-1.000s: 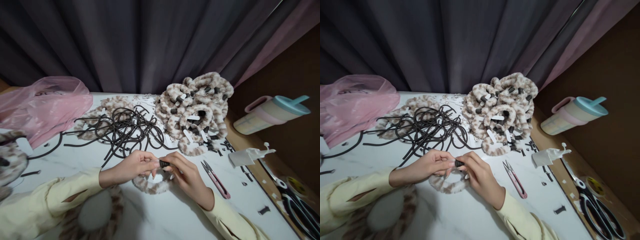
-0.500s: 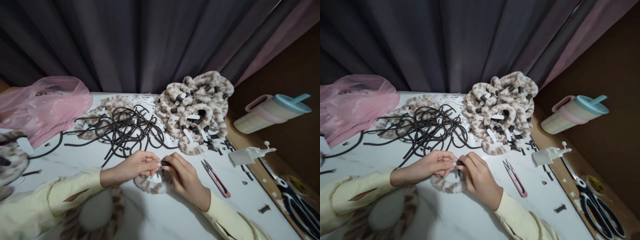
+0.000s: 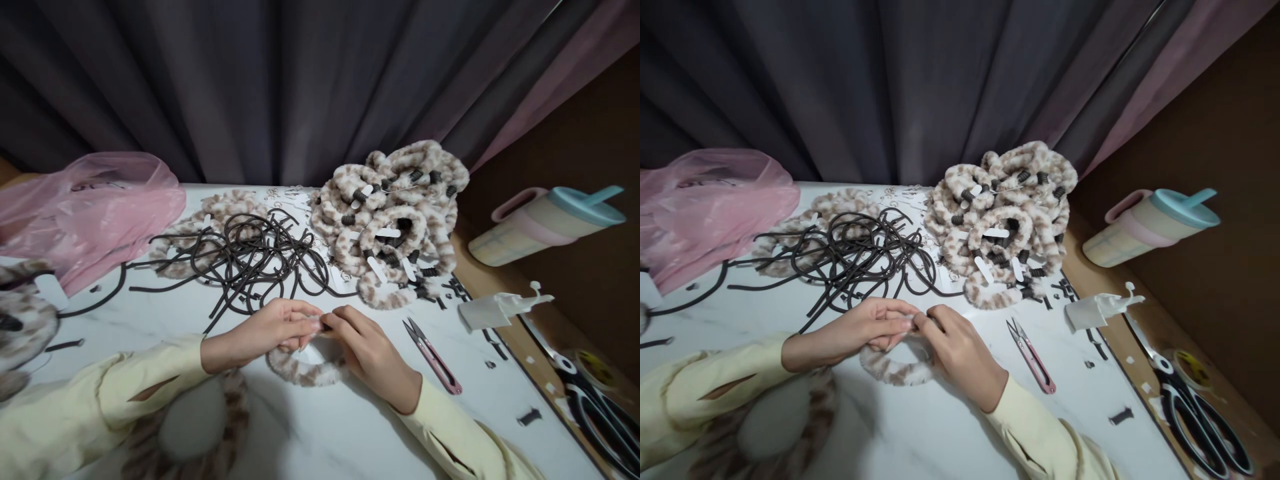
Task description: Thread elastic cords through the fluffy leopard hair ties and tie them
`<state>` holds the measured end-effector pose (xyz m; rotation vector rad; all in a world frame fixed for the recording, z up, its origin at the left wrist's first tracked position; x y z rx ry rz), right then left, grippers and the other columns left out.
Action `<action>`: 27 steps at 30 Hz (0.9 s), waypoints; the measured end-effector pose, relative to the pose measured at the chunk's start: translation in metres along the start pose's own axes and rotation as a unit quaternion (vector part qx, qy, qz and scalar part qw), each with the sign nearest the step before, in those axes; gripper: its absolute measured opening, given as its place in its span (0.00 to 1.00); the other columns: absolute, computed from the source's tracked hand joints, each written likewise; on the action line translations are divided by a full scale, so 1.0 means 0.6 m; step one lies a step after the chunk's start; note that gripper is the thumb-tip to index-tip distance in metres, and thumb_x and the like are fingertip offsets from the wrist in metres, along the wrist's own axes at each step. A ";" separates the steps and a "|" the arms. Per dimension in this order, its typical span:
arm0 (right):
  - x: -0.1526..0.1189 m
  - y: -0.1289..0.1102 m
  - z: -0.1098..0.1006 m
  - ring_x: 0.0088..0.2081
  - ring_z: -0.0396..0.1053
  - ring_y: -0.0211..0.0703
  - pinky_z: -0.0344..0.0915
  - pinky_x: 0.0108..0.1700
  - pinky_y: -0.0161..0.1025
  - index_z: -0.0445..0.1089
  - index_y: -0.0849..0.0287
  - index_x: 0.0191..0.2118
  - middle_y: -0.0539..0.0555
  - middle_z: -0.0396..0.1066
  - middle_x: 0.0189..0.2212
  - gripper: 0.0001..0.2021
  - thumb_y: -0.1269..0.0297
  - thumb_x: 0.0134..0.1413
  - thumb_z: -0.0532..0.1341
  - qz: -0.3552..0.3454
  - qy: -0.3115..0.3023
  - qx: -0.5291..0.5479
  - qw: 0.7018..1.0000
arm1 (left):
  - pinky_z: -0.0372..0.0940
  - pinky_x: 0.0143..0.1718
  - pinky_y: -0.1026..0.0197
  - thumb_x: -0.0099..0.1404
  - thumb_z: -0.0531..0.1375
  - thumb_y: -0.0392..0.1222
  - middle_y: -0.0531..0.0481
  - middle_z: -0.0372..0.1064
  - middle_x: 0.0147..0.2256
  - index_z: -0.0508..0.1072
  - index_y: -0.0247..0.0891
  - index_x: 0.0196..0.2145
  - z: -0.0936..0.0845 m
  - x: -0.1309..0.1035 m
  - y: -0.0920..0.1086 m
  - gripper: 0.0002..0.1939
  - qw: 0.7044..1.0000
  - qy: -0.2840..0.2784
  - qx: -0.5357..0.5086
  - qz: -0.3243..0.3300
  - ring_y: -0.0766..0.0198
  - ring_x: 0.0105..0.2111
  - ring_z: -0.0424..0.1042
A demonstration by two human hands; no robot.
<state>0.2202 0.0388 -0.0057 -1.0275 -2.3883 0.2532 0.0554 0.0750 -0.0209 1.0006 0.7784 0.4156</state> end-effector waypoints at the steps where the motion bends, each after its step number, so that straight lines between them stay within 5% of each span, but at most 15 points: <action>1: 0.000 0.000 0.002 0.32 0.64 0.42 0.65 0.32 0.37 0.61 0.62 0.45 0.57 0.65 0.31 0.14 0.79 0.57 0.45 0.006 0.003 0.013 1.000 | 0.41 0.18 0.69 0.56 0.62 0.48 0.59 0.58 0.18 0.69 0.32 0.37 -0.001 0.000 -0.001 0.17 1.000 0.005 0.001 0.003 0.75 0.17 0.50; 10: -0.002 -0.004 0.002 0.31 0.65 0.41 0.65 0.31 0.36 0.60 0.60 0.45 0.56 0.66 0.30 0.10 0.74 0.61 0.47 0.012 0.046 0.063 0.997 | 0.42 0.17 0.68 0.57 0.61 0.49 0.58 0.55 0.16 0.68 0.32 0.25 0.002 -0.006 0.010 0.15 0.999 -0.009 0.046 -0.002 0.75 0.16 0.48; 17: 0.003 0.009 -0.011 0.30 0.69 0.37 0.65 0.32 0.31 0.65 0.59 0.42 0.53 0.71 0.32 0.07 0.65 0.58 0.57 0.128 0.024 0.188 0.973 | 0.53 0.23 0.68 0.61 0.55 0.46 0.56 0.63 0.19 0.72 0.34 0.29 0.006 -0.015 0.011 0.13 0.959 0.077 0.259 0.082 0.71 0.20 0.58; 21: 0.007 0.009 -0.018 0.29 0.67 0.36 0.63 0.31 0.31 0.67 0.59 0.38 0.52 0.70 0.29 0.06 0.66 0.60 0.54 0.118 0.022 0.213 0.970 | 0.54 0.24 0.69 0.61 0.55 0.44 0.55 0.65 0.20 0.74 0.34 0.31 0.008 -0.015 0.007 0.12 0.934 0.101 0.319 0.128 0.70 0.21 0.60; 27: 0.002 0.006 -0.010 0.30 0.66 0.38 0.63 0.31 0.33 0.65 0.60 0.37 0.54 0.69 0.29 0.08 0.65 0.62 0.51 0.086 0.046 0.206 0.974 | 0.55 0.23 0.69 0.62 0.54 0.45 0.55 0.64 0.18 0.71 0.34 0.24 0.012 -0.017 0.006 0.14 0.944 0.087 0.304 0.090 0.71 0.20 0.59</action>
Point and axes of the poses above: each hand's wrist, its own x-axis towards the middle knuckle, its own z-axis out of the palm, y = z × x, the point moved 2 cm from there along x, towards the middle knuckle
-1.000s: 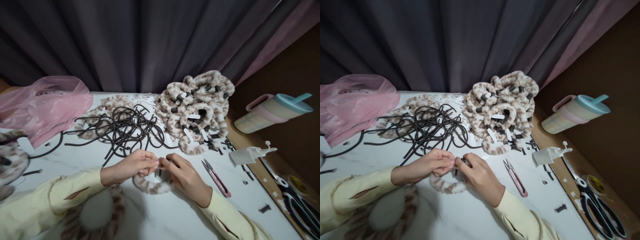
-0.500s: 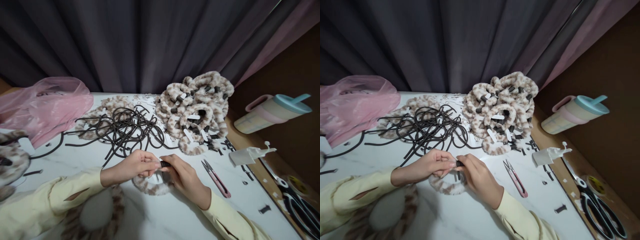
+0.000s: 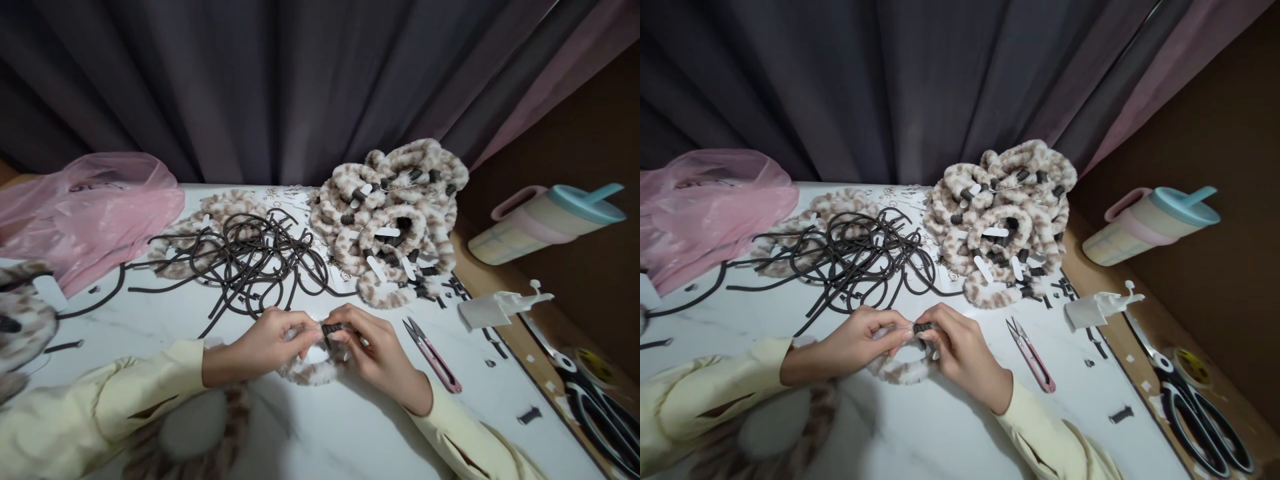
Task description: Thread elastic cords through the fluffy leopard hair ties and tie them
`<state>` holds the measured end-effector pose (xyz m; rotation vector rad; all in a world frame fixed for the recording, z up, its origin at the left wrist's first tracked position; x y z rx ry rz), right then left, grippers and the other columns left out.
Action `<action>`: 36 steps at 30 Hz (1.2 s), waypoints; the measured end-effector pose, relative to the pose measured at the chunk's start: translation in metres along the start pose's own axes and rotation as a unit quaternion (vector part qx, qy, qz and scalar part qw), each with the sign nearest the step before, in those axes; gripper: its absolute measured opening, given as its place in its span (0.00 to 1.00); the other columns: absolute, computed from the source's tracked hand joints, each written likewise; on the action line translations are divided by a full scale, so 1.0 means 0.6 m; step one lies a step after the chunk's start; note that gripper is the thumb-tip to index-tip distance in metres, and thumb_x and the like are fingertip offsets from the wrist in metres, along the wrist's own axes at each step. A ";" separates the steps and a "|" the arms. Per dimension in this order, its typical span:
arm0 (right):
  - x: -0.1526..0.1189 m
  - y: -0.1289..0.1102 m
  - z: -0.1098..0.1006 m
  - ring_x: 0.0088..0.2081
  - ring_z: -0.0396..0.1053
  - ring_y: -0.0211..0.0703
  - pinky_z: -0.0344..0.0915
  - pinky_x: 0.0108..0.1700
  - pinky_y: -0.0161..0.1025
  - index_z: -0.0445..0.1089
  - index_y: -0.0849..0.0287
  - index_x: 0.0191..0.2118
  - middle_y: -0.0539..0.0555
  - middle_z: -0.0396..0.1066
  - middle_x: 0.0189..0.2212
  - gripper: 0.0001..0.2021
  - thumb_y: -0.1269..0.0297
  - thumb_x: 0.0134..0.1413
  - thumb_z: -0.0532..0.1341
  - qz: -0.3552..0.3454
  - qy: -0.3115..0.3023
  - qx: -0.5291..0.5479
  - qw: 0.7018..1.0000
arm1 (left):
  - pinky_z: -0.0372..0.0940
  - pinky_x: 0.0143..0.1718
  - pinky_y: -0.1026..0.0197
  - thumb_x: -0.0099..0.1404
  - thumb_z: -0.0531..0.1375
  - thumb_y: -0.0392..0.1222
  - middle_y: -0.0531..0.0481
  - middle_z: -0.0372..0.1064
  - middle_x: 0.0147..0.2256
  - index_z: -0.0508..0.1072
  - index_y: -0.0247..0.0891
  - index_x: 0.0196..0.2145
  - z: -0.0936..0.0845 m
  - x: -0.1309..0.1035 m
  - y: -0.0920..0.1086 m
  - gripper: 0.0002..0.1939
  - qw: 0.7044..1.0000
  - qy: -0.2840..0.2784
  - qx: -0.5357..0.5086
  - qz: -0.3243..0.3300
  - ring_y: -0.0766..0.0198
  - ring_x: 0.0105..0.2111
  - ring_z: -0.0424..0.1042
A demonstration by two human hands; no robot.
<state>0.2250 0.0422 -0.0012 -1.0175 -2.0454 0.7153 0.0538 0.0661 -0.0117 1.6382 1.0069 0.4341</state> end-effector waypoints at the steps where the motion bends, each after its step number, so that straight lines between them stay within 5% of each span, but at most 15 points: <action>1: -0.001 0.000 0.001 0.30 0.66 0.38 0.63 0.31 0.33 0.65 0.60 0.37 0.54 0.68 0.29 0.08 0.66 0.62 0.50 -0.006 0.001 -0.002 1.000 | 0.55 0.23 0.69 0.62 0.55 0.45 0.55 0.64 0.18 0.71 0.34 0.24 0.000 -0.001 0.001 0.14 1.000 -0.005 -0.010 -0.007 0.71 0.20 0.60; 5: 0.000 -0.001 -0.002 0.30 0.67 0.37 0.64 0.31 0.32 0.65 0.59 0.39 0.53 0.69 0.30 0.06 0.67 0.61 0.52 0.006 0.000 -0.009 1.000 | 0.57 0.22 0.70 0.62 0.54 0.45 0.55 0.66 0.19 0.72 0.34 0.27 -0.001 -0.003 0.000 0.13 1.000 0.009 -0.002 0.012 0.71 0.19 0.61; 9: 0.007 0.001 -0.017 0.38 0.69 0.40 0.66 0.39 0.34 0.66 0.59 0.44 0.56 0.71 0.38 0.09 0.64 0.59 0.56 0.040 -0.030 -0.013 0.999 | 0.56 0.21 0.72 0.64 0.54 0.39 0.54 0.69 0.21 0.72 0.34 0.30 0.002 -0.009 -0.006 0.10 0.973 0.094 0.136 0.162 0.73 0.19 0.63; 13: 0.012 0.000 -0.028 0.44 0.67 0.43 0.64 0.46 0.37 0.69 0.60 0.42 0.59 0.68 0.44 0.10 0.62 0.61 0.54 0.046 -0.092 0.006 0.995 | 0.63 0.29 0.69 0.65 0.51 0.31 0.47 0.74 0.30 0.70 0.31 0.36 0.007 -0.024 -0.009 0.08 0.843 0.167 0.325 0.394 0.68 0.26 0.71; 15: 0.013 -0.001 -0.030 0.40 0.68 0.43 0.65 0.42 0.38 0.69 0.61 0.41 0.59 0.70 0.39 0.12 0.60 0.61 0.53 0.054 -0.108 0.013 0.993 | 0.65 0.30 0.66 0.64 0.51 0.29 0.44 0.74 0.32 0.69 0.30 0.37 0.010 -0.029 -0.011 0.08 0.775 0.159 0.417 0.447 0.65 0.29 0.72; 18: 0.012 -0.002 -0.028 0.34 0.67 0.42 0.64 0.36 0.38 0.70 0.62 0.39 0.57 0.70 0.31 0.15 0.57 0.61 0.52 0.062 -0.105 0.018 0.992 | 0.66 0.28 0.65 0.64 0.51 0.29 0.43 0.74 0.33 0.69 0.30 0.36 0.011 -0.030 -0.014 0.07 0.746 0.149 0.461 0.458 0.64 0.28 0.72; 21: 0.008 -0.002 -0.026 0.33 0.65 0.43 0.64 0.35 0.40 0.71 0.63 0.38 0.58 0.70 0.29 0.15 0.58 0.61 0.52 0.047 -0.077 0.017 0.996 | 0.66 0.30 0.67 0.63 0.52 0.29 0.44 0.74 0.33 0.69 0.32 0.35 0.012 -0.028 -0.015 0.07 0.780 0.157 0.406 0.449 0.66 0.30 0.72; 25: 0.004 -0.001 -0.024 0.33 0.65 0.44 0.63 0.35 0.41 0.72 0.62 0.37 0.58 0.70 0.28 0.14 0.60 0.61 0.52 0.026 -0.055 -0.001 0.998 | 0.62 0.25 0.73 0.62 0.53 0.30 0.50 0.72 0.25 0.71 0.31 0.34 0.014 -0.024 -0.012 0.07 0.869 0.173 0.261 0.383 0.72 0.22 0.68; 32: 0.004 0.000 -0.018 0.31 0.64 0.42 0.62 0.34 0.39 0.69 0.61 0.37 0.55 0.69 0.27 0.13 0.61 0.62 0.51 0.004 -0.043 -0.018 0.999 | 0.53 0.18 0.72 0.58 0.57 0.37 0.56 0.62 0.17 0.74 0.32 0.27 0.008 -0.012 -0.006 0.08 0.980 0.114 0.083 0.141 0.74 0.17 0.56; 36: 0.004 0.000 -0.012 0.31 0.64 0.41 0.62 0.34 0.38 0.67 0.60 0.41 0.55 0.69 0.28 0.09 0.66 0.63 0.50 -0.020 -0.029 -0.057 0.998 | 0.53 0.19 0.71 0.58 0.57 0.43 0.56 0.62 0.17 0.72 0.33 0.27 -0.001 -0.003 -0.004 0.10 0.996 0.028 -0.078 -0.018 0.73 0.18 0.57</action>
Point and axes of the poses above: each hand's wrist, its own x-axis towards the middle knuckle, its own z-axis out of the palm, y = z × x, the point moved 2 cm from there along x, towards the middle knuckle
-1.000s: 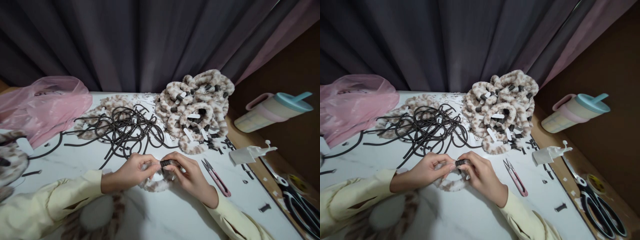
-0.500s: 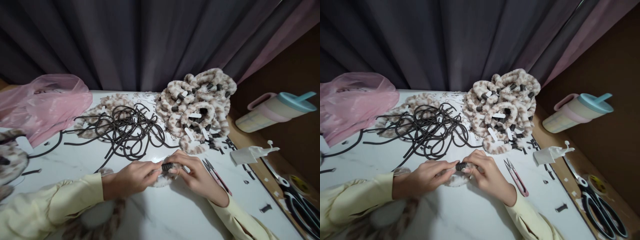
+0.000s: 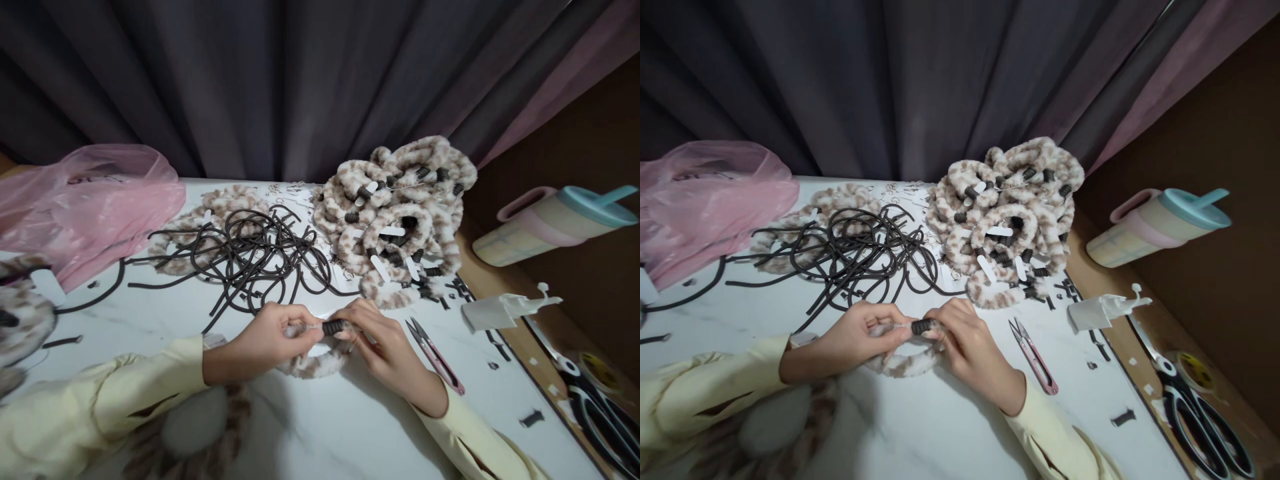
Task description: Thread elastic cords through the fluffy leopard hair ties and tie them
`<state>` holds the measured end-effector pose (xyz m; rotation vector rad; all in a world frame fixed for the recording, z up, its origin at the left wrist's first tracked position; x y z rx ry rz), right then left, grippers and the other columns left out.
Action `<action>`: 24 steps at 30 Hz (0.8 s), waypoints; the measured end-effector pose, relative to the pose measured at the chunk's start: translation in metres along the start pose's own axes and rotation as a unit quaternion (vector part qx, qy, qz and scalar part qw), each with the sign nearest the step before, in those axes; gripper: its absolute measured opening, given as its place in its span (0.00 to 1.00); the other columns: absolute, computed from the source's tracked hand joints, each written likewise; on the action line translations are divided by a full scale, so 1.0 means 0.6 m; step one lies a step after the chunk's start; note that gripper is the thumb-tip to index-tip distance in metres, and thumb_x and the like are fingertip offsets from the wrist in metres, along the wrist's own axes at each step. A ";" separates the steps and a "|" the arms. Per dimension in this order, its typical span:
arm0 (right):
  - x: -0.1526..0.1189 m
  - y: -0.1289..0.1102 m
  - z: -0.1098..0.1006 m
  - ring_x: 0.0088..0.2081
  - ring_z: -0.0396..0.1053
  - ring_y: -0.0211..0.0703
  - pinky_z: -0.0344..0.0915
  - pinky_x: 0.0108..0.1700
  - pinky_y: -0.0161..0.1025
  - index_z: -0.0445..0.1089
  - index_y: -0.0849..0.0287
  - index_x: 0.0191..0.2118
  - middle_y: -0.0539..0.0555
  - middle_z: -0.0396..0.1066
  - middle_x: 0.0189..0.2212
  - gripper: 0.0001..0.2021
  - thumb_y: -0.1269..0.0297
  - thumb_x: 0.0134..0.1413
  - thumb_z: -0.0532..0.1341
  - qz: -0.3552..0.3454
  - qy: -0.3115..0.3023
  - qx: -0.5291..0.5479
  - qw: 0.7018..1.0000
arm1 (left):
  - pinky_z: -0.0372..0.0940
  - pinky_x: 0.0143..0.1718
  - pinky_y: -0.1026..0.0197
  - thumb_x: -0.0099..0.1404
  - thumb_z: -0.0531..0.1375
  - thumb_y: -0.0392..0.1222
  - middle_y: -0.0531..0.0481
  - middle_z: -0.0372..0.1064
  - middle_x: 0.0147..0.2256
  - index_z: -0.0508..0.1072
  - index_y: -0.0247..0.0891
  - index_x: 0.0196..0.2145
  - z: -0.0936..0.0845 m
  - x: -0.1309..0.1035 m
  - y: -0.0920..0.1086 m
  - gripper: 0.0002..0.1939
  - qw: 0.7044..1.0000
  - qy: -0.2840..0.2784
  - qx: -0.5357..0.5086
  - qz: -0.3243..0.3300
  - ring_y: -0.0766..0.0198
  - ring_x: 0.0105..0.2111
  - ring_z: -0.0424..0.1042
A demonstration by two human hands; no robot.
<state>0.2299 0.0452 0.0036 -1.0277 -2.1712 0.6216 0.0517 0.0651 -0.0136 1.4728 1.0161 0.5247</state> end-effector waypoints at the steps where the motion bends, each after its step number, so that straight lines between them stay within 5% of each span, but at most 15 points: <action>1: -0.001 0.000 0.001 0.32 0.64 0.41 0.62 0.35 0.38 0.66 0.60 0.42 0.55 0.69 0.29 0.09 0.68 0.62 0.50 -0.005 0.008 -0.005 1.000 | 0.52 0.19 0.70 0.58 0.58 0.44 0.57 0.61 0.16 0.72 0.33 0.27 -0.002 0.002 0.001 0.10 0.999 -0.020 -0.038 -0.029 0.73 0.17 0.57; 7: -0.014 0.006 0.004 0.47 0.63 0.43 0.63 0.45 0.40 0.60 0.59 0.52 0.60 0.65 0.45 0.19 0.81 0.57 0.49 -0.054 -0.004 0.006 0.999 | 0.44 0.16 0.69 0.55 0.61 0.43 0.59 0.57 0.14 0.68 0.33 0.23 -0.006 0.013 0.003 0.10 0.977 -0.075 -0.177 -0.094 0.75 0.15 0.51; 11: -0.017 0.010 0.001 0.50 0.60 0.46 0.62 0.47 0.44 0.56 0.59 0.58 0.61 0.62 0.52 0.27 0.84 0.53 0.47 -0.087 -0.036 -0.079 0.992 | 0.39 0.17 0.68 0.54 0.61 0.42 0.59 0.56 0.15 0.66 0.32 0.21 -0.004 0.016 0.002 0.11 0.966 -0.082 -0.219 -0.106 0.76 0.15 0.47; 18: -0.012 -0.015 -0.001 0.35 0.59 0.43 0.56 0.34 0.40 0.61 0.60 0.56 0.56 0.72 0.45 0.24 0.82 0.53 0.50 -0.116 0.018 -0.269 0.956 | 0.35 0.17 0.66 0.56 0.59 0.42 0.58 0.55 0.16 0.63 0.33 0.19 -0.005 0.015 0.000 0.14 0.957 -0.097 -0.253 -0.102 0.77 0.14 0.44; 24: -0.004 -0.008 0.007 0.47 0.59 0.50 0.54 0.42 0.45 0.61 0.63 0.52 0.57 0.71 0.43 0.24 0.85 0.48 0.48 -0.092 -0.019 -0.193 0.977 | 0.39 0.17 0.68 0.55 0.60 0.43 0.58 0.56 0.16 0.65 0.33 0.20 -0.002 0.016 0.001 0.13 0.963 -0.095 -0.225 -0.110 0.76 0.15 0.48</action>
Point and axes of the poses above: each hand's wrist, its own x-axis towards the middle knuckle, its own z-axis out of the palm, y = z × x, the point moved 2 cm from there along x, towards the middle knuckle
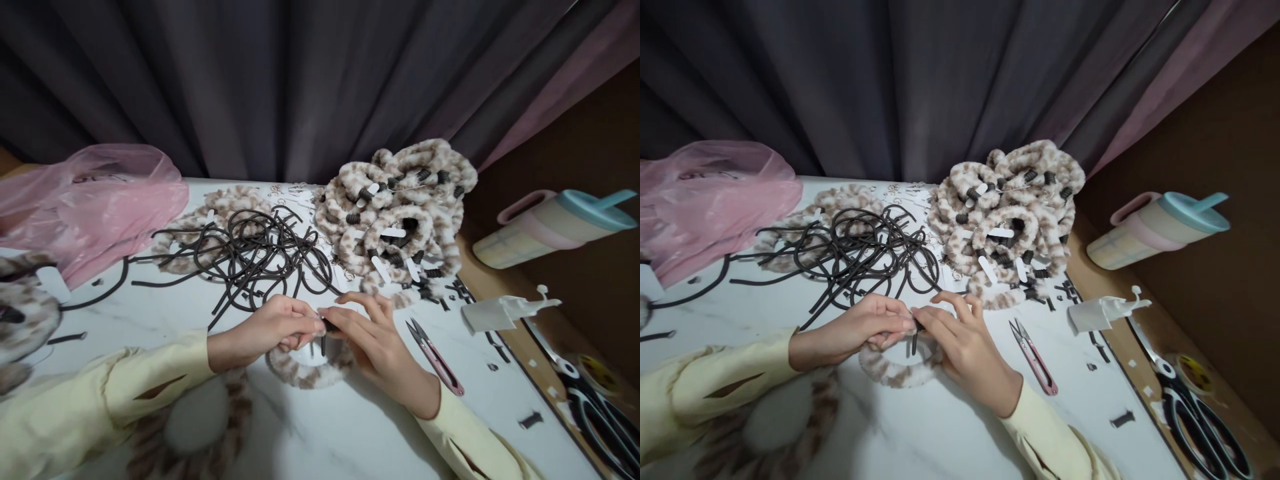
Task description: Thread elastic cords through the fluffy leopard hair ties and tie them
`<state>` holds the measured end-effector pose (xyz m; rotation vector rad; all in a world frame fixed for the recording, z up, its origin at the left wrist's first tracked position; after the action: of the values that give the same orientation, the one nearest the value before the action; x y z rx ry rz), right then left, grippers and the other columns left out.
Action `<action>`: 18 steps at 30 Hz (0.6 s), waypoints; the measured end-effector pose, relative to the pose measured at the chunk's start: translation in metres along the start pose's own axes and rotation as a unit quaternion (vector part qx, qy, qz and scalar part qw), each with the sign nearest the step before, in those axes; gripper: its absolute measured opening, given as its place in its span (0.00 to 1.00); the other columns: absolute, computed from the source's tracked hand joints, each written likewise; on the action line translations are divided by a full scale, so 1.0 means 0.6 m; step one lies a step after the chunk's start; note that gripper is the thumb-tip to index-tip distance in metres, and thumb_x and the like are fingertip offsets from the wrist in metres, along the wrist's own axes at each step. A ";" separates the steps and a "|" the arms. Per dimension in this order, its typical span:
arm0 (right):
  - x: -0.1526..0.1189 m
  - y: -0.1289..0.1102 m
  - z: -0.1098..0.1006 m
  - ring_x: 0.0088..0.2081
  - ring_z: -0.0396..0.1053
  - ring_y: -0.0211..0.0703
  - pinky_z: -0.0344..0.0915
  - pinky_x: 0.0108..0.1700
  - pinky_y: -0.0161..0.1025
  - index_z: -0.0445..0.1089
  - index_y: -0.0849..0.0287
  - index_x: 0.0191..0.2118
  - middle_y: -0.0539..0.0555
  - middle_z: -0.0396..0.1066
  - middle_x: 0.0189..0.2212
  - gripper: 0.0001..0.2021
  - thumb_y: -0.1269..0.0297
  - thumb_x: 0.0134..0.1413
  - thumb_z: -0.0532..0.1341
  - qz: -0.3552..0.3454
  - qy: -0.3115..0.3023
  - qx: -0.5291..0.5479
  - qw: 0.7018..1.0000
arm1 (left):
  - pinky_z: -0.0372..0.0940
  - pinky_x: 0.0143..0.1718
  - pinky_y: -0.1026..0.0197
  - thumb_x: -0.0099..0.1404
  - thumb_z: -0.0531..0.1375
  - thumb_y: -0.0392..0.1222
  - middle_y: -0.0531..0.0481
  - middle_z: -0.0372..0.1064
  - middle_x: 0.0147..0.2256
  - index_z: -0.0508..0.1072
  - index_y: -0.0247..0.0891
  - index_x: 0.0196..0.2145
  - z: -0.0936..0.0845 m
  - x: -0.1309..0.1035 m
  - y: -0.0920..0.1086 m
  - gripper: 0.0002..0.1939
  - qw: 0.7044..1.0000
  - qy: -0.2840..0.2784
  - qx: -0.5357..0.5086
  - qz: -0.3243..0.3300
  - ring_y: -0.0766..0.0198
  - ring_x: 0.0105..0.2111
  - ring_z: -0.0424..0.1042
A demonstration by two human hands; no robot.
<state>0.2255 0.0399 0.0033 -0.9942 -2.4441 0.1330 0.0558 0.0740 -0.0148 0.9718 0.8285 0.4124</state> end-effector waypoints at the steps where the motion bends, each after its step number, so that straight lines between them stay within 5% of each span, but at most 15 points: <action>1: 0.001 0.002 0.002 0.46 0.60 0.49 0.55 0.42 0.44 0.62 0.63 0.50 0.57 0.71 0.41 0.23 0.85 0.48 0.48 0.002 -0.010 0.030 0.999 | 0.40 0.17 0.68 0.55 0.60 0.43 0.58 0.56 0.16 0.65 0.33 0.20 0.000 0.000 -0.001 0.12 1.000 0.003 0.011 0.000 0.76 0.15 0.49; 10: 0.005 -0.005 0.009 0.32 0.59 0.43 0.55 0.35 0.41 0.62 0.64 0.41 0.58 0.67 0.32 0.16 0.84 0.49 0.46 0.010 -0.010 0.028 1.000 | 0.44 0.18 0.69 0.56 0.59 0.46 0.57 0.58 0.16 0.67 0.32 0.23 -0.005 0.003 -0.012 0.13 0.998 0.006 0.066 0.007 0.74 0.16 0.53; 18: 0.005 -0.009 -0.006 0.41 0.60 0.47 0.57 0.38 0.41 0.62 0.66 0.47 0.59 0.71 0.40 0.16 0.81 0.56 0.47 -0.039 0.023 -0.056 0.997 | 0.36 0.17 0.67 0.56 0.58 0.41 0.59 0.54 0.15 0.63 0.33 0.18 -0.005 0.004 -0.007 0.13 0.999 -0.017 -0.027 0.002 0.77 0.14 0.44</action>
<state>0.2217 0.0378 0.0090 -0.9366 -2.4671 -0.0531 0.0549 0.0754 -0.0203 0.9277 0.7807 0.4199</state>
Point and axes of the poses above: each hand's wrist, its own x-axis towards the middle knuckle, its own z-axis out of the palm, y = z × x, the point moved 2 cm from there along x, towards the middle knuckle
